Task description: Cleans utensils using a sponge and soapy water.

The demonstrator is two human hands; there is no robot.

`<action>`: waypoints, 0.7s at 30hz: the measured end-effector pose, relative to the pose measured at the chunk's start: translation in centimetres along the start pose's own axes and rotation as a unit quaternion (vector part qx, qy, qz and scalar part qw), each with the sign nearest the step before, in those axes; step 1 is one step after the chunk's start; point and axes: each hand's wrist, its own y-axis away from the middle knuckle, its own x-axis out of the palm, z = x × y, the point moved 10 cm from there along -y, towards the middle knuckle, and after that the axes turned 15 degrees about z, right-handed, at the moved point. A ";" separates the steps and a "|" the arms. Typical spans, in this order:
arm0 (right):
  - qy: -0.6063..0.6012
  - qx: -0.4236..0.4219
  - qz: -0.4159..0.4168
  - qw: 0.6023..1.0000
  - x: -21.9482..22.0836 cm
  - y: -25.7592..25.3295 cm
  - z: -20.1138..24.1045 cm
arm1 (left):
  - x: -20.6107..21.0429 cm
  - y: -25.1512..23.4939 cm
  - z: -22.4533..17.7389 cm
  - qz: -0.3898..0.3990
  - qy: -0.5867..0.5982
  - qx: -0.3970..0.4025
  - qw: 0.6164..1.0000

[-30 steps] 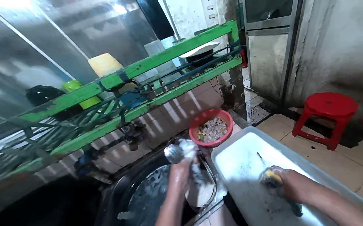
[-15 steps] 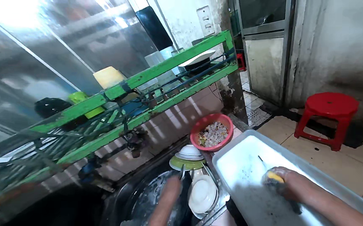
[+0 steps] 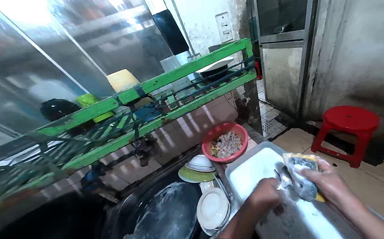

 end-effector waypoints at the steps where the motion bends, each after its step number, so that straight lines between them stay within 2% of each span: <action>1: 0.021 0.019 0.030 0.999 0.4 0.1 -0.5 | 0.8 -0.3 0.6 0.033 0.100 0.019 0.994; 2: 0.050 0.040 0.068 0.996 1.2 0.2 -1.0 | 1.3 -0.2 0.7 0.039 0.161 0.026 0.986; 4: 0.135 0.055 0.108 0.983 2.2 0.0 -1.2 | 1.8 0.2 0.8 0.011 0.176 0.009 0.984; 6: 0.199 0.033 0.079 0.976 1.1 -1.1 -0.1 | 2.4 0.8 0.8 -0.009 0.186 0.021 0.982; 8: 0.182 0.022 0.016 0.983 -0.8 -1.8 1.5 | 2.6 1.0 1.5 -0.026 0.224 0.030 0.974; 10: 0.126 0.038 0.003 0.991 -1.8 -1.7 2.5 | 2.1 1.0 2.4 -0.039 0.285 0.058 0.956; 13: 0.085 0.081 0.127 0.985 1.0 -0.3 1.7 | 1.9 1.0 3.0 -0.028 0.360 0.091 0.928; 15: 0.128 0.086 0.159 0.975 2.4 -0.2 0.4 | 2.2 0.9 2.9 -0.029 0.385 0.105 0.917; 19: 0.124 0.044 0.070 0.989 1.5 -0.8 1.0 | 0.9 1.6 3.1 -0.113 0.438 0.102 0.886; 21: 0.098 0.025 0.058 0.993 1.7 -0.3 1.1 | 0.8 1.7 2.5 -0.112 0.429 0.108 0.890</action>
